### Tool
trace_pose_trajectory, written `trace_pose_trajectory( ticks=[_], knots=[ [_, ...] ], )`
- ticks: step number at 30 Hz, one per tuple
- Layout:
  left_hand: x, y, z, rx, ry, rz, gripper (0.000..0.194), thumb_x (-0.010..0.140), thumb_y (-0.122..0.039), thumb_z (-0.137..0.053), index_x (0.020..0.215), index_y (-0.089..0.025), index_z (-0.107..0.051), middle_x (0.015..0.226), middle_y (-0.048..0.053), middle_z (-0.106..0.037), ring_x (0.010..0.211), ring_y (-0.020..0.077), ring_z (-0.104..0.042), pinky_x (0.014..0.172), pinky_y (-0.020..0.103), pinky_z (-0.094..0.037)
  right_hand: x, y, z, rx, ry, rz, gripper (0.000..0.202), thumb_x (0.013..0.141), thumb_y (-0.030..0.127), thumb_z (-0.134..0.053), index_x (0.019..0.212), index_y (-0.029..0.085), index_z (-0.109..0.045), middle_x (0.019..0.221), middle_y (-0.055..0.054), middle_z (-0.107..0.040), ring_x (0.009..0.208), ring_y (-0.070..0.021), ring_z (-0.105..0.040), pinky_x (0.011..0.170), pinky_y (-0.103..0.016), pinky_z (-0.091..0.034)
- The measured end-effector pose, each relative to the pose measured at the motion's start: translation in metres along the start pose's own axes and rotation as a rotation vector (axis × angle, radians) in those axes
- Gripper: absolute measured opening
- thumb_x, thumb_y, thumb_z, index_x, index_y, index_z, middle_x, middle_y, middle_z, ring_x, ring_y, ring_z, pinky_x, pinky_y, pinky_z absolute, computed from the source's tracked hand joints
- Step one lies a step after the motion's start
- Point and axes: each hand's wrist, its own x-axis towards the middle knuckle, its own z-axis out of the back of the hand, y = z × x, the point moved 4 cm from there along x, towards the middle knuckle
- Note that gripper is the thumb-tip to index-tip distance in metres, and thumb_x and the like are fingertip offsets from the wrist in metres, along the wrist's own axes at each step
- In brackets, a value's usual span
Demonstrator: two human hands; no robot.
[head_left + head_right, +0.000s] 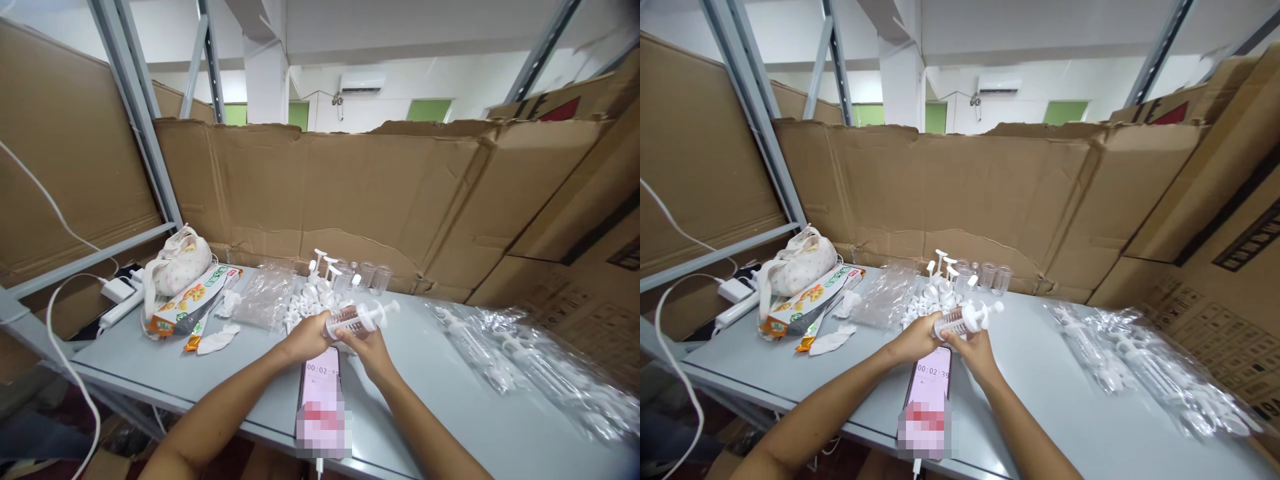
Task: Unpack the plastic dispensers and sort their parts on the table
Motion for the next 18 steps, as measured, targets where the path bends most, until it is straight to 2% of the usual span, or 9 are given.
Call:
trace_pose_trajectory(
  ticks=[2,5,6,8,11,13,14,16,18],
  knots=[
    [-0.001,0.0,-0.001,-0.171,0.144,-0.061,0.027,0.075,-0.027,-0.056,0.1,-0.016,-0.059,0.093,0.005,-0.065,0.083,0.0171,-0.059,0.069,0.024,-0.045,-0.001,0.0,0.001,0.001,0.041,0.005,0.037,0.06,0.034,-0.076,0.091,0.022,-0.058,0.084,-0.003,-0.065,0.081,-0.0235,-0.061,0.076,-0.037,-0.047],
    [-0.006,0.008,-0.005,-0.278,0.432,0.038,0.019,0.07,-0.026,-0.061,0.084,-0.013,-0.062,0.065,-0.001,-0.058,0.057,0.0104,-0.051,0.052,0.02,-0.04,-0.003,0.004,-0.003,-0.004,0.205,0.032,0.042,0.058,0.033,-0.078,0.093,0.022,-0.058,0.091,-0.004,-0.064,0.085,-0.0243,-0.06,0.076,-0.036,-0.047],
    [-0.008,0.009,-0.005,-0.294,0.477,0.065,0.019,0.069,-0.026,-0.063,0.082,-0.013,-0.062,0.062,-0.002,-0.055,0.055,0.0093,-0.048,0.05,0.019,-0.038,-0.004,0.005,-0.004,-0.007,0.245,0.04,0.043,0.058,0.033,-0.078,0.094,0.023,-0.058,0.094,-0.005,-0.063,0.088,-0.0248,-0.06,0.077,-0.036,-0.047],
    [-0.008,0.01,0.001,-0.315,0.4,0.044,0.024,0.067,-0.027,-0.065,0.086,-0.013,-0.06,0.068,-0.001,-0.055,0.059,0.0096,-0.049,0.053,0.019,-0.039,-0.004,0.007,-0.004,-0.017,0.241,0.051,0.045,0.059,0.032,-0.077,0.098,0.023,-0.057,0.099,-0.006,-0.063,0.093,-0.0256,-0.059,0.081,-0.037,-0.046],
    [-0.004,0.007,0.016,-0.305,0.046,-0.049,0.031,0.069,-0.028,-0.064,0.096,-0.016,-0.053,0.082,0.0,-0.055,0.069,0.0105,-0.05,0.061,0.02,-0.04,-0.001,0.008,0.001,-0.013,0.119,0.059,0.042,0.064,0.032,-0.073,0.102,0.023,-0.056,0.102,-0.006,-0.062,0.097,-0.026,-0.057,0.085,-0.04,-0.045],
    [-0.003,0.007,0.022,-0.255,-0.083,-0.074,0.028,0.071,-0.03,-0.063,0.094,-0.017,-0.052,0.082,-0.001,-0.054,0.069,0.01,-0.049,0.063,0.02,-0.039,0.001,0.007,0.004,0.02,0.061,0.061,0.038,0.067,0.032,-0.071,0.101,0.023,-0.057,0.1,-0.006,-0.062,0.096,-0.0256,-0.058,0.084,-0.041,-0.044],
    [-0.003,0.007,0.023,-0.235,-0.081,-0.084,0.026,0.071,-0.031,-0.063,0.091,-0.018,-0.053,0.081,-0.002,-0.055,0.07,0.0102,-0.049,0.065,0.021,-0.038,0.002,0.007,0.005,0.043,0.045,0.062,0.036,0.068,0.032,-0.071,0.099,0.023,-0.057,0.098,-0.005,-0.063,0.094,-0.0251,-0.058,0.084,-0.041,-0.044],
    [-0.001,0.01,0.021,-0.247,0.011,-0.078,0.025,0.076,-0.04,-0.057,0.082,-0.015,-0.056,0.077,0.0,-0.057,0.07,0.0115,-0.051,0.066,0.023,-0.038,0.003,0.007,0.005,0.084,0.043,0.065,0.033,0.068,0.032,-0.07,0.097,0.024,-0.057,0.094,-0.004,-0.064,0.091,-0.024,-0.059,0.082,-0.04,-0.044],
    [0.0,0.015,0.017,-0.335,0.119,-0.025,0.044,0.083,-0.051,-0.04,0.073,-0.012,-0.058,0.07,0.003,-0.058,0.065,0.013,-0.053,0.062,0.025,-0.038,0.003,0.009,0.004,0.114,0.073,0.061,0.034,0.067,0.031,-0.071,0.097,0.024,-0.057,0.093,-0.004,-0.064,0.089,-0.0235,-0.059,0.081,-0.04,-0.045]
  ],
)
